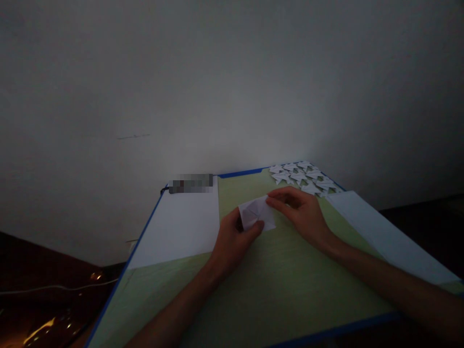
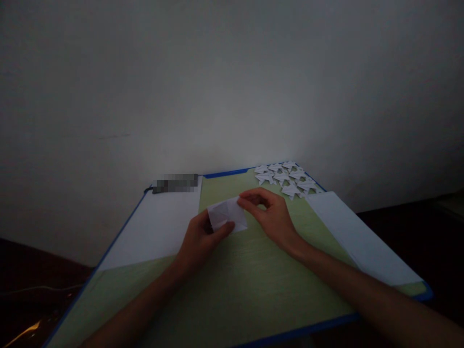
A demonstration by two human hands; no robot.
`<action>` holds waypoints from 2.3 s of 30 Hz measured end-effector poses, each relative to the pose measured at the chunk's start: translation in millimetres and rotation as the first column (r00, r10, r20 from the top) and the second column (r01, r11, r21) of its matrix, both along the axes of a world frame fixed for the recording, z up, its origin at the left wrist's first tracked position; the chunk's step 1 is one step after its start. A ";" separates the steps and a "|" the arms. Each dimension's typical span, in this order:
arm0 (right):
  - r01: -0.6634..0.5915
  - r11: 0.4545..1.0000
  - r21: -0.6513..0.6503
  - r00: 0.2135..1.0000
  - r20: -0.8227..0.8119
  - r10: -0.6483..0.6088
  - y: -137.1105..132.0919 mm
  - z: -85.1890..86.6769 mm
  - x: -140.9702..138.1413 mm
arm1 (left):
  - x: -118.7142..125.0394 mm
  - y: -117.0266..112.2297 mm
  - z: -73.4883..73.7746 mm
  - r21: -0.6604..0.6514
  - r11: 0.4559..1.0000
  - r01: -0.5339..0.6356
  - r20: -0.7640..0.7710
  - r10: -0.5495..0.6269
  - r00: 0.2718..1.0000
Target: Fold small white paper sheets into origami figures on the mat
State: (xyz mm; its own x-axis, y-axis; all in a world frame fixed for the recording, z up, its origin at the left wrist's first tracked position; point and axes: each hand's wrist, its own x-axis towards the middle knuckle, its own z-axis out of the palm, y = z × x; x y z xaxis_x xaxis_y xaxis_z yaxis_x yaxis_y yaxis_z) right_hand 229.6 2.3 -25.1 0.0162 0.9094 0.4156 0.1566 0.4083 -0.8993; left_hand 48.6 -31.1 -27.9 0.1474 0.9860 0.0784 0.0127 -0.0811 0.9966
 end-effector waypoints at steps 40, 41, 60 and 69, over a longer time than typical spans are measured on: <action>-0.126 0.965 0.232 0.952 0.302 0.052 -10.6 2.6 2.2 | 0.1 0.3 2.0 -0.028 0.998 -0.057 0.019 0.057 0.998; -0.133 0.965 0.224 0.949 0.308 0.059 -10.3 2.7 2.4 | 0.2 0.2 2.2 -0.025 0.998 -0.055 0.014 0.055 0.998; -0.332 0.852 0.405 0.889 0.436 0.139 -10.2 4.6 15.0 | -0.5 4.4 -5.0 -0.093 0.993 -0.075 0.117 0.086 0.989; -0.274 0.907 0.320 0.935 0.311 0.173 -9.5 4.0 10.9 | -0.5 4.3 -4.2 -0.025 0.997 -0.078 0.120 0.080 0.989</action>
State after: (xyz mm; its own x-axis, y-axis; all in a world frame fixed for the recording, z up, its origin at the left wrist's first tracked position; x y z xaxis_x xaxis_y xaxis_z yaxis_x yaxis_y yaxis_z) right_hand 240.6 -7.2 -21.1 -0.3283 0.6680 0.6678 0.2388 0.7427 -0.6256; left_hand 48.1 -26.8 -32.1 0.0597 0.9957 0.0713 -0.1027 -0.0649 0.9926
